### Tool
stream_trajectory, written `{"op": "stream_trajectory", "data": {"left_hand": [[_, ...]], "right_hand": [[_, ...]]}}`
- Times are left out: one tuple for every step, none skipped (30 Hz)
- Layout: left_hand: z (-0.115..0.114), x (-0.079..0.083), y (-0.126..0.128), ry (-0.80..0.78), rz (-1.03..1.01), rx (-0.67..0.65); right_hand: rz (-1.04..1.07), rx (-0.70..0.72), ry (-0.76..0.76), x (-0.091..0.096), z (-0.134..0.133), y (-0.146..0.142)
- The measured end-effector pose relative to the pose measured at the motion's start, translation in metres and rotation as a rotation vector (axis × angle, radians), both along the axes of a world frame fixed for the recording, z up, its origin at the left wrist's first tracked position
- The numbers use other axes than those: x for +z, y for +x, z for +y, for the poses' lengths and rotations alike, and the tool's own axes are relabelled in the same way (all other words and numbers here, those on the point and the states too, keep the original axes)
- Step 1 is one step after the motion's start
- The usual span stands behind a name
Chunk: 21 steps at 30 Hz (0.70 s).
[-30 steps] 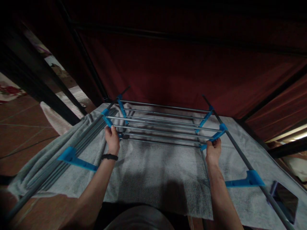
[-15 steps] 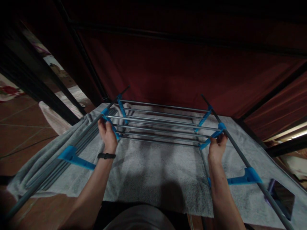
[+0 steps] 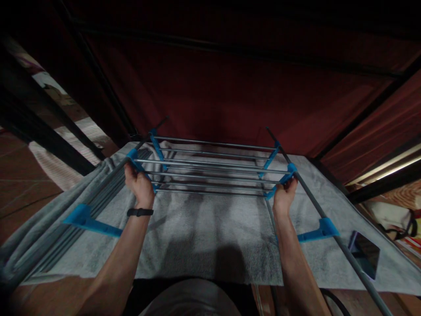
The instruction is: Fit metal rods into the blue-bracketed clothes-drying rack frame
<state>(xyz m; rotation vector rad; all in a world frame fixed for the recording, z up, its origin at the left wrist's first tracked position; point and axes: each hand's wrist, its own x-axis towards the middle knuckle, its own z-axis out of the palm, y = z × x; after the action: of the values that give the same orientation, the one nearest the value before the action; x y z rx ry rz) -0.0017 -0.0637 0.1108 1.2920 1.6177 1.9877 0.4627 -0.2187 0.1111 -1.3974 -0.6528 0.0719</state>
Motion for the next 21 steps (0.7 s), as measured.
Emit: {"op": "stream_trajectory", "data": {"left_hand": [[0.0,0.001,0.0,-0.005,0.041,0.024],[0.0,0.002,0.0,-0.009,0.077,0.039],[0.0,0.003,0.0,-0.009,0.099,0.036],[0.0,0.004,0.0,-0.011,0.11,0.032],[0.001,0.005,0.0,-0.015,0.112,0.032],[0.001,0.006,0.0,-0.02,0.11,0.033],[0.002,0.006,0.0,-0.024,0.105,0.033],[0.002,0.006,0.0,-0.024,0.102,0.029],[0.002,0.006,0.0,-0.02,0.103,0.019],[0.002,0.004,0.0,-0.009,0.104,0.006],[0.001,0.002,-0.001,0.007,0.104,-0.012],[0.0,-0.001,-0.001,0.023,0.1,-0.032],[-0.002,-0.006,-0.002,0.033,0.091,-0.048],[-0.004,-0.011,-0.003,0.031,0.077,-0.056],[-0.006,-0.018,-0.004,0.013,0.059,-0.053],[-0.009,-0.026,-0.004,-0.023,0.043,-0.043],[-0.013,-0.034,-0.005,-0.072,0.032,-0.027],[-0.016,-0.042,-0.005,-0.123,0.03,-0.017],[-0.019,-0.05,-0.006,-0.168,0.035,-0.022],[-0.022,-0.058,-0.007,-0.205,0.054,-0.049],[-0.025,-0.065,-0.008,-0.232,0.08,-0.09]], "right_hand": [[0.004,0.006,0.006,-0.001,0.0,0.0],[0.011,0.011,0.012,-0.001,0.001,0.001],[0.018,0.015,0.016,-0.001,0.001,0.001],[0.024,0.021,0.017,-0.002,0.001,0.002],[0.03,0.027,0.019,-0.002,0.002,0.004],[0.034,0.035,0.024,-0.002,0.002,0.005],[0.036,0.046,0.033,-0.002,0.002,0.007],[0.035,0.059,0.046,-0.003,0.002,0.008],[0.034,0.073,0.059,-0.004,0.001,0.011],[0.038,0.083,0.067,-0.007,0.0,0.013],[0.049,0.09,0.064,-0.012,-0.002,0.015],[0.067,0.09,0.04,-0.018,-0.003,0.017],[0.09,0.082,0.0,-0.025,-0.006,0.019],[0.116,0.067,-0.051,-0.034,-0.008,0.02],[0.14,0.047,-0.107,-0.044,-0.01,0.021],[0.157,0.028,-0.152,-0.054,-0.013,0.022],[0.168,0.015,-0.188,-0.065,-0.015,0.022],[0.172,0.012,-0.215,-0.075,-0.017,0.022],[0.17,0.02,-0.234,-0.084,-0.019,0.022],[0.162,0.039,-0.25,-0.093,-0.02,0.021],[0.151,0.065,-0.263,-0.1,-0.022,0.021]]}}
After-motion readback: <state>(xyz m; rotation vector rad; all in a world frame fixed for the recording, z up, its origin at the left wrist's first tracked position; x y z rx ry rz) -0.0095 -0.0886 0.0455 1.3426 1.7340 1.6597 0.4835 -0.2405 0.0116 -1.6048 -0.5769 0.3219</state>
